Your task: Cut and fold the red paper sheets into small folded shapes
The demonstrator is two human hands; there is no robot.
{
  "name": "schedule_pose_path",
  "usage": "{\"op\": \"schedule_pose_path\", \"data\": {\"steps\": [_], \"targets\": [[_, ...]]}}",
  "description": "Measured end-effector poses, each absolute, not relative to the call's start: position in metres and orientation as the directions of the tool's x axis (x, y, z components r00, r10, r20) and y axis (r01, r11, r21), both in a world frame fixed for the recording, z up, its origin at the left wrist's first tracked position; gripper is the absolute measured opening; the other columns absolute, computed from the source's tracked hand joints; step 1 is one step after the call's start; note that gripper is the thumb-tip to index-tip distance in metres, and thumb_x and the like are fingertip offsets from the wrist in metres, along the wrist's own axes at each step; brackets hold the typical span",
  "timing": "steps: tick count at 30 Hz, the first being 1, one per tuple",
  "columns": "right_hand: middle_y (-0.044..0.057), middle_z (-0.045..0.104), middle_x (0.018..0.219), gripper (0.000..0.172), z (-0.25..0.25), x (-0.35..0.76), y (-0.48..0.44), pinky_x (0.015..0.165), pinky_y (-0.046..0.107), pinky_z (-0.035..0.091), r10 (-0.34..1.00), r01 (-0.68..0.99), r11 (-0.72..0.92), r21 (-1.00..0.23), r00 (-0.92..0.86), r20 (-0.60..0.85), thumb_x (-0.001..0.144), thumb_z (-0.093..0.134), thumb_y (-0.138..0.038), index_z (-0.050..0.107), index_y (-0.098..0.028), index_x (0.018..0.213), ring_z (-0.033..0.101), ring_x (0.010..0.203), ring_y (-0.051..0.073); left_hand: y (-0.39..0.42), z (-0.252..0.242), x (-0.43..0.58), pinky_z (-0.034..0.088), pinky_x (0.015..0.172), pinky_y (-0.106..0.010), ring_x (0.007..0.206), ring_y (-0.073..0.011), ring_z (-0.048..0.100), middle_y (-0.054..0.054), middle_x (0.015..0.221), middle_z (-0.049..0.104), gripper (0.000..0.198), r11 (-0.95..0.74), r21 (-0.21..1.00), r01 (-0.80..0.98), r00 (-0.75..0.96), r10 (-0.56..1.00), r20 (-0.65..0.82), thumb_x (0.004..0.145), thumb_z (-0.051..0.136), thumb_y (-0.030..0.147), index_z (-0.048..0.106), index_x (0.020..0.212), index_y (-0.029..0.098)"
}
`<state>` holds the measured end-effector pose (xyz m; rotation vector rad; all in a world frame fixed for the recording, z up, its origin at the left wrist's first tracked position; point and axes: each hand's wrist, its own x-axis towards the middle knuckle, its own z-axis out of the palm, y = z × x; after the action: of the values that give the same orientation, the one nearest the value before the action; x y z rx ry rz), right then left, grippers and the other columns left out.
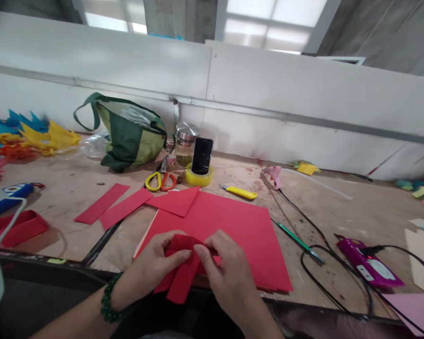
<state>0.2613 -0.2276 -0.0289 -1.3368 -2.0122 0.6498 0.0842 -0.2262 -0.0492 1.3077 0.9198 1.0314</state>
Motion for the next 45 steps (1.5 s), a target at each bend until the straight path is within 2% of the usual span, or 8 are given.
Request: {"op": "schedule_pose_path", "data": {"steps": [7, 9, 11, 15, 24, 30, 38, 45], "targets": [[-0.001, 0.06, 0.065, 0.032, -0.032, 0.272, -0.202, 0.056, 0.025, 0.04, 0.945, 0.628, 0.309, -0.714, -0.286, 0.157, 0.091, 0.051, -0.042, 0.06, -0.019, 0.07, 0.054, 0.062, 0.014, -0.21, -0.045, 0.078, 0.05, 0.083, -0.035, 0.092, -0.0207, 0.062, -0.007, 0.105, 0.067, 0.049, -0.273, 0.9, 0.339, 0.234, 0.951, 0.201, 0.08, 0.067, 0.021, 0.052, 0.127, 0.018], [-0.001, 0.061, 0.063, 0.035, -0.042, 0.279, -0.192, 0.056, 0.025, 0.04, 0.966, 0.707, 0.26, -0.657, -0.198, 0.168, 0.091, 0.049, -0.044, 0.061, -0.019, 0.07, 0.055, 0.061, 0.015, -0.213, -0.048, 0.078, 0.046, 0.092, -0.04, 0.104, -0.0226, 0.058, -0.01, 0.116, 0.063, 0.051, -0.424, 0.724, 0.544, 0.141, 0.897, 0.419, 0.086, 0.059, 0.017, 0.045, 0.135, 0.02], [0.001, 0.063, 0.065, 0.036, -0.054, 0.284, -0.184, 0.056, 0.026, 0.039, 0.977, 0.789, 0.203, -0.58, -0.119, 0.179, 0.092, 0.047, -0.044, 0.063, -0.019, 0.071, 0.056, 0.061, 0.016, -0.221, -0.054, 0.08, 0.041, 0.099, -0.042, 0.113, -0.0228, 0.054, -0.009, 0.123, 0.061, 0.044, -0.602, 0.463, 0.651, 0.253, 0.747, 0.615, 0.091, 0.048, 0.013, 0.047, 0.135, 0.022], [0.003, 0.063, 0.072, 0.032, -0.069, 0.289, -0.18, 0.061, 0.028, 0.039, 0.981, 0.852, 0.162, -0.498, -0.084, 0.177, 0.09, 0.049, -0.041, 0.063, -0.019, 0.072, 0.057, 0.066, 0.017, -0.237, -0.072, 0.086, 0.041, 0.095, -0.042, 0.106, -0.0244, 0.057, -0.005, 0.119, 0.066, 0.034, -0.775, 0.194, 0.602, 0.607, 0.602, 0.519, 0.095, 0.046, 0.022, 0.055, 0.127, 0.018], [0.003, 0.059, 0.079, 0.028, -0.074, 0.287, -0.182, 0.059, 0.028, 0.037, 0.984, 0.913, 0.141, -0.383, -0.085, 0.159, 0.094, 0.047, -0.037, 0.061, -0.02, 0.077, 0.056, 0.066, 0.017, -0.25, -0.095, 0.079, 0.041, 0.089, -0.039, 0.099, -0.024, 0.059, -0.007, 0.117, 0.068, 0.033, -0.726, 0.113, 0.678, 0.595, 0.633, 0.495, 0.096, 0.043, 0.025, 0.06, 0.121, 0.013], [0.002, 0.058, 0.078, 0.028, -0.08, 0.285, -0.183, 0.057, 0.028, 0.036, 0.972, 0.924, 0.16, -0.347, -0.087, 0.217, 0.094, 0.047, -0.039, 0.06, -0.021, 0.077, 0.055, 0.065, 0.016, -0.25, -0.092, 0.083, 0.029, 0.099, -0.039, 0.109, -0.0213, 0.054, -0.002, 0.128, 0.063, 0.028, -0.744, 0.106, 0.659, 0.575, 0.59, 0.567, 0.097, 0.043, 0.03, 0.064, 0.112, 0.019], [0.001, 0.06, 0.072, 0.03, -0.077, 0.285, -0.185, 0.059, 0.027, 0.038, 0.984, 0.876, 0.148, -0.459, -0.083, 0.16, 0.092, 0.049, -0.042, 0.06, -0.021, 0.073, 0.055, 0.065, 0.016, -0.235, -0.089, 0.115, 0.024, 0.106, -0.042, 0.125, -0.0274, 0.046, -0.014, 0.139, 0.053, 0.085, -0.724, 0.115, 0.68, 0.655, 0.67, 0.349, 0.085, 0.042, 0.071, 0.043, 0.138, 0.004], [0.001, 0.064, 0.071, 0.028, -0.073, 0.284, -0.184, 0.056, 0.026, 0.036, 0.99, 0.881, 0.115, -0.459, -0.063, 0.127, 0.091, 0.05, -0.041, 0.06, -0.021, 0.073, 0.056, 0.063, 0.016, -0.238, -0.1, 0.122, 0.033, 0.102, -0.044, 0.122, -0.0338, 0.05, -0.02, 0.139, 0.051, 0.096, -0.676, 0.133, 0.725, 0.624, 0.727, 0.288, 0.078, 0.043, 0.077, 0.045, 0.138, 0.001]]}}
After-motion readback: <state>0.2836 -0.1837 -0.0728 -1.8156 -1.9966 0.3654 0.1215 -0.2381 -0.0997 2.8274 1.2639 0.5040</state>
